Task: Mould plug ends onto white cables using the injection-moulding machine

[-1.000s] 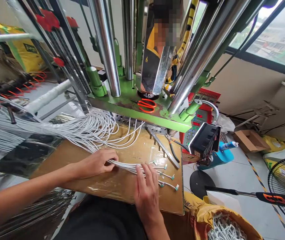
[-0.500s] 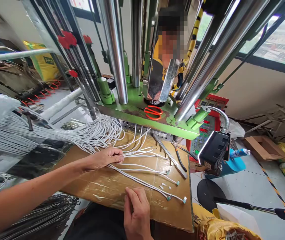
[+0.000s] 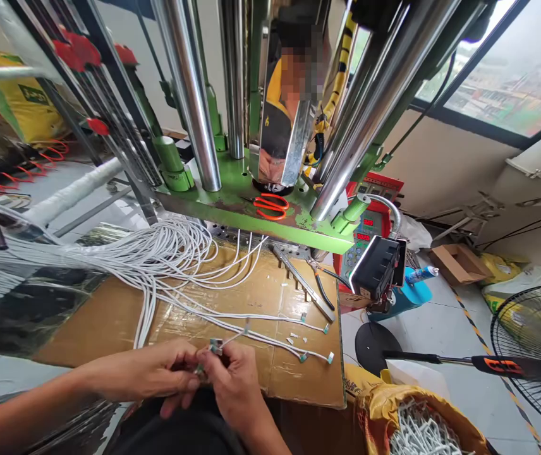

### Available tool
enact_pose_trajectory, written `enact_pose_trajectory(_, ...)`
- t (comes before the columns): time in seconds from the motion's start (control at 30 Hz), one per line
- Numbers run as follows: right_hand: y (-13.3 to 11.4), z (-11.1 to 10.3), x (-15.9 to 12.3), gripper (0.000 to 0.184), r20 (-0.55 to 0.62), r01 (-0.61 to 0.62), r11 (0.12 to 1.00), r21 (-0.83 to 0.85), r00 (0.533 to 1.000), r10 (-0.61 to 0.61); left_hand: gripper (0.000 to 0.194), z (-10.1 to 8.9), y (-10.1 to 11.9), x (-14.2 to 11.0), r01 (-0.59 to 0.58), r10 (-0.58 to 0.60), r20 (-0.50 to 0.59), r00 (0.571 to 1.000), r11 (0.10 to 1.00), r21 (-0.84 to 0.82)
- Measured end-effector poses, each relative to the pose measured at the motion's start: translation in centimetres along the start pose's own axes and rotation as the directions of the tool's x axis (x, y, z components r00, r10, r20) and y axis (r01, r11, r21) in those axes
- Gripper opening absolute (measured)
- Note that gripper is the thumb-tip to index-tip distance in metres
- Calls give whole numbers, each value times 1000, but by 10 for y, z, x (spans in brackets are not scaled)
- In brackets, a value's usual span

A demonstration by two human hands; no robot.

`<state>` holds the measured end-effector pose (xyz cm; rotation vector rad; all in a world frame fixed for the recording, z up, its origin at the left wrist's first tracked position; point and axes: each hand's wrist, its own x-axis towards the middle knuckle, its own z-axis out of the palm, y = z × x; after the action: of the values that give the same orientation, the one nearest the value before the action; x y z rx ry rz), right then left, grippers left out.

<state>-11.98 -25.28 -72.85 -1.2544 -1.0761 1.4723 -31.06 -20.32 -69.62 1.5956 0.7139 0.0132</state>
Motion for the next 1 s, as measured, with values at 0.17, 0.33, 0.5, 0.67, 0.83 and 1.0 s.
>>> enact_pose_trajectory(0.17, 6, -24, -15, 48, -326, 53, 997, 47, 945, -35, 37, 19, -4, 15, 23, -28, -27, 999, 988, -153)
enact_pose_trajectory(0.33, 10, -18, -29, 40, -20, 180, 947, -266, 981, -192, 39, 29, -3, 22, 9, 16, 86, 996, 959, -283)
enact_pose_trajectory(0.5, 18, 7, -41, 49, 201, 375, 800, -468, 927, -317, 46, 38, -13, 25, -33, 42, 10, 999, 896, -442)
enact_pose_trajectory(0.67, 2, -48, -14, 49, 191, 373, 601, -706, 919, -346, 37, 37, -17, 30, 19, -87, -125, 988, 885, -464)
enact_pose_trajectory(0.83, -23, -145, 39, 39, -107, -130, -46, -990, 936, -335, 26, 26, -4, 37, -88, -165, -347, 923, 788, -609)
enact_pose_trajectory(1.0, -33, -166, 55, 26, -26, -54, -124, -991, 975, -219, 29, 20, 0, 38, -131, -196, -324, 925, 636, -761)
